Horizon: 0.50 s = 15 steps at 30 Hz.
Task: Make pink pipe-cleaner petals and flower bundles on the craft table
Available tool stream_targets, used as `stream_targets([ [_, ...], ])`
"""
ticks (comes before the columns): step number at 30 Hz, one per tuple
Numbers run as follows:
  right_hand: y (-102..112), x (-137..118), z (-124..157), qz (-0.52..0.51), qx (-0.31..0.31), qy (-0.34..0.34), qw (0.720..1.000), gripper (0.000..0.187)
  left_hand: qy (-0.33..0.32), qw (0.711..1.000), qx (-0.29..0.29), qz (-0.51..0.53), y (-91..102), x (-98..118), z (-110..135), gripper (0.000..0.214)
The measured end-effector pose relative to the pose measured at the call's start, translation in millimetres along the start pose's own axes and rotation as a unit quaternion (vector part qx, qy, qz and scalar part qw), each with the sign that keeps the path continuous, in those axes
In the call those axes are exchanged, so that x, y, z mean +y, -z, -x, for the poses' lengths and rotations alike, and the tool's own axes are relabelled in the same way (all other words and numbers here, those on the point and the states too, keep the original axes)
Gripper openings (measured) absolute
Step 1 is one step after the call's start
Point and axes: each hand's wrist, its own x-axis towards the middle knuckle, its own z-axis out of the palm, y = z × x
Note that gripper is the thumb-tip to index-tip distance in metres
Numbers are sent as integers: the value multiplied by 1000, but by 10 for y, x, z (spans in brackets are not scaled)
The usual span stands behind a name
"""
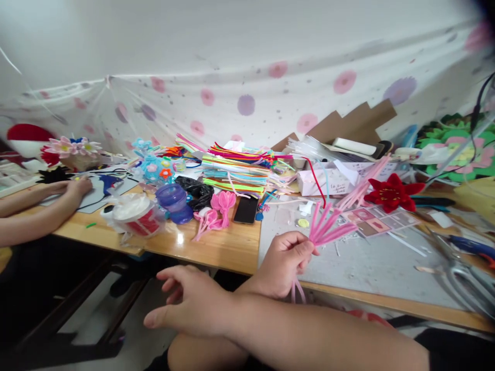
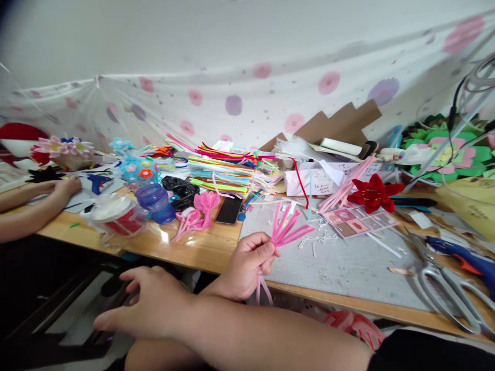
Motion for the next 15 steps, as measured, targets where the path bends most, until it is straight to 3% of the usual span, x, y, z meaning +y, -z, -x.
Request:
stream_targets([
  [4, 4, 35, -65, -54, 13, -43, 998, 95, 3, 999, 26, 23, 121, -85, -14, 27],
  [6, -6, 80, -110, -70, 11, -52, 996, 92, 21, 999, 28, 27, 180, -165, -24, 29],
  [10, -121, 167, -181, -102, -6, -67, 992, 91, 74, 997, -27, 3, 268, -314, 37, 32],
  [15, -333, 133, -287, -87, -27, -71, 993, 92, 116, 990, -66, -43, 362, -291, 132, 33],
])
